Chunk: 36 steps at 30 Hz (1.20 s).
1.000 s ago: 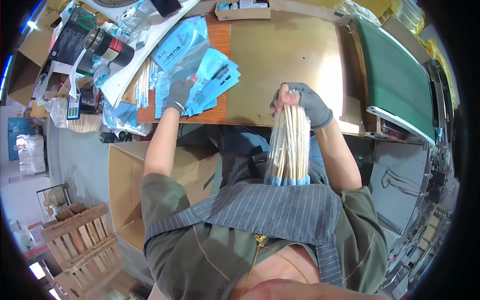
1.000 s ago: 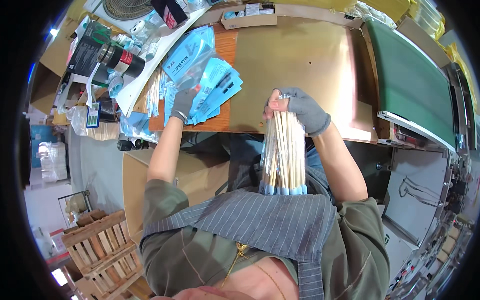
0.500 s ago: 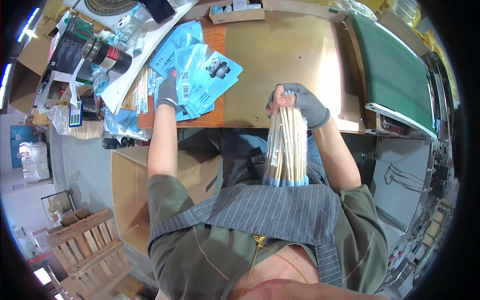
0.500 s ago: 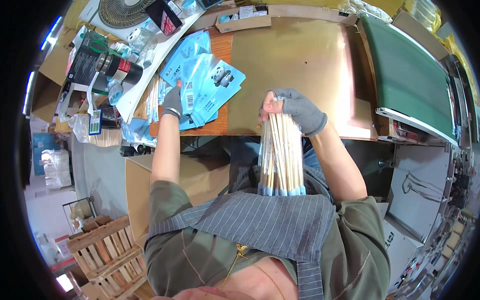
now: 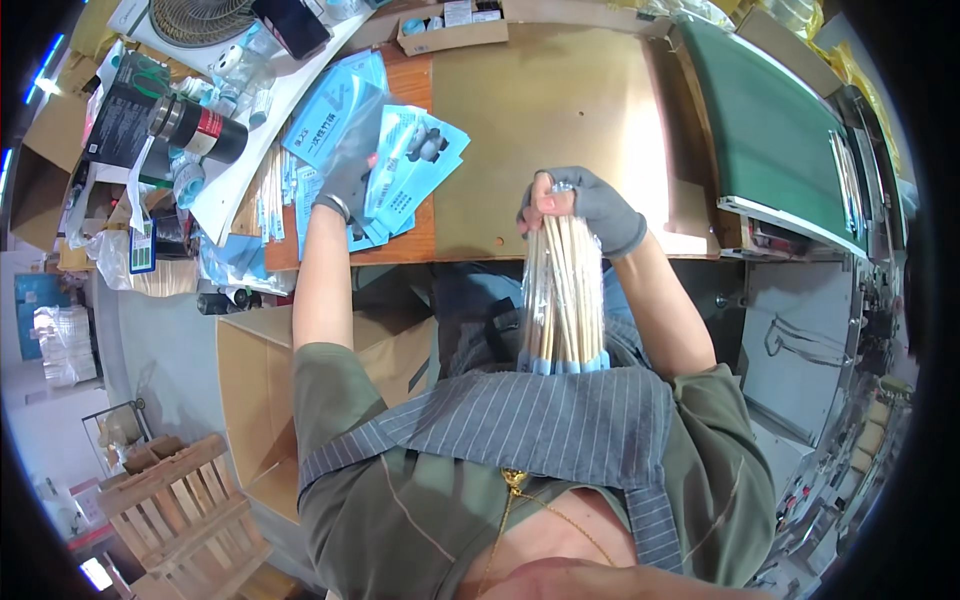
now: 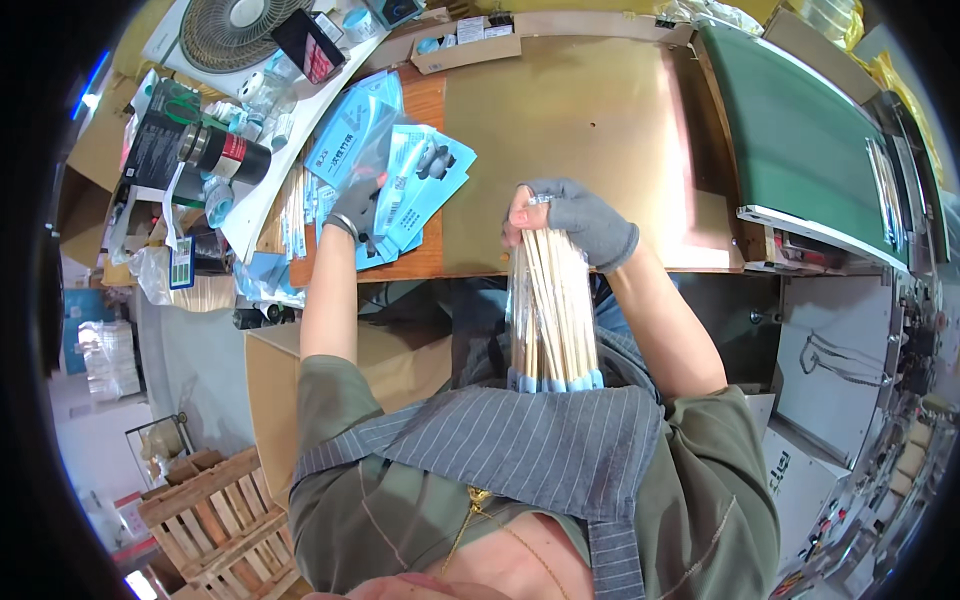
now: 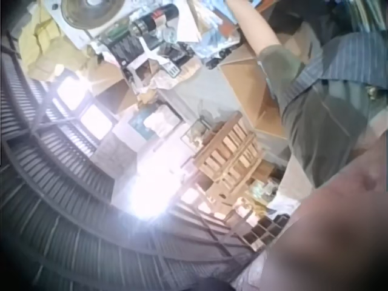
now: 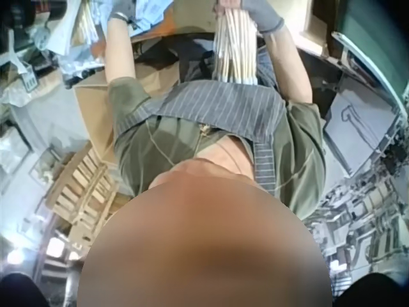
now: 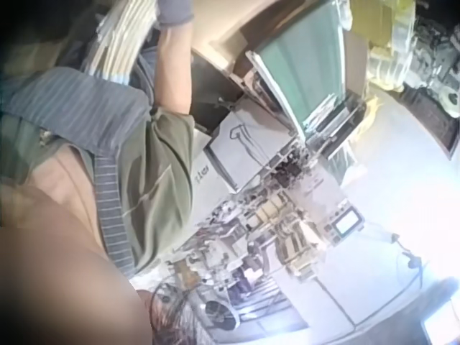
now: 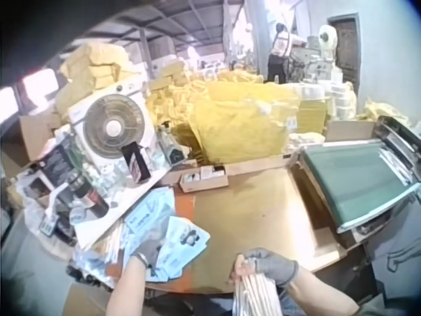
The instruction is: Sorting bundles of wooden sticks and placing them into blue plastic bags.
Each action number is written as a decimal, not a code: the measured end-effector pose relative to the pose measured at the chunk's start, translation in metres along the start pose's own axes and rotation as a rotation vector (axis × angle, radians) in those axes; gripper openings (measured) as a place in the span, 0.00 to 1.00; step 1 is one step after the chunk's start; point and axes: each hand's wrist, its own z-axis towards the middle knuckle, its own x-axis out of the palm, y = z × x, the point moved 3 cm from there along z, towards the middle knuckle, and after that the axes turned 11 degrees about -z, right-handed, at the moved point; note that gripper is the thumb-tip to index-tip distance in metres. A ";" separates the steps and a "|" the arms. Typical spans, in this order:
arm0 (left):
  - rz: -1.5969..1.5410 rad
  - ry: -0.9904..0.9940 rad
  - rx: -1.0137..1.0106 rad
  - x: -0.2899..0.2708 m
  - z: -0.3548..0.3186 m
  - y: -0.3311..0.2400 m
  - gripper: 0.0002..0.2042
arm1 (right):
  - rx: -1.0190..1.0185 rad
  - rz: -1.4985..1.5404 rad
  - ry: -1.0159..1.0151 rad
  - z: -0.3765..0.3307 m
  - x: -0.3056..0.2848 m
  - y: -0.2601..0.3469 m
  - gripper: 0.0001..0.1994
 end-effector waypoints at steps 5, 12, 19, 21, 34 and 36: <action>-0.104 -0.123 0.244 -0.017 0.004 -0.013 0.19 | 0.019 0.002 -0.012 -0.002 -0.001 0.000 0.10; 0.530 0.226 0.905 0.103 -0.037 -0.011 0.07 | 0.025 -0.027 -0.006 0.007 0.003 0.002 0.26; -0.143 0.115 -0.055 0.178 -0.042 0.136 0.11 | 0.157 0.180 -0.036 0.016 -0.019 -0.041 0.28; -0.516 0.343 -0.102 0.186 -0.036 0.139 0.12 | 0.236 0.316 -0.095 0.017 -0.031 -0.066 0.29; 0.837 0.220 1.277 0.190 -0.131 0.098 0.10 | 0.053 0.223 -0.274 0.009 -0.029 -0.066 0.09; 0.754 0.262 1.292 0.191 -0.146 0.097 0.09 | 0.125 0.398 -0.299 -0.001 -0.027 -0.078 0.10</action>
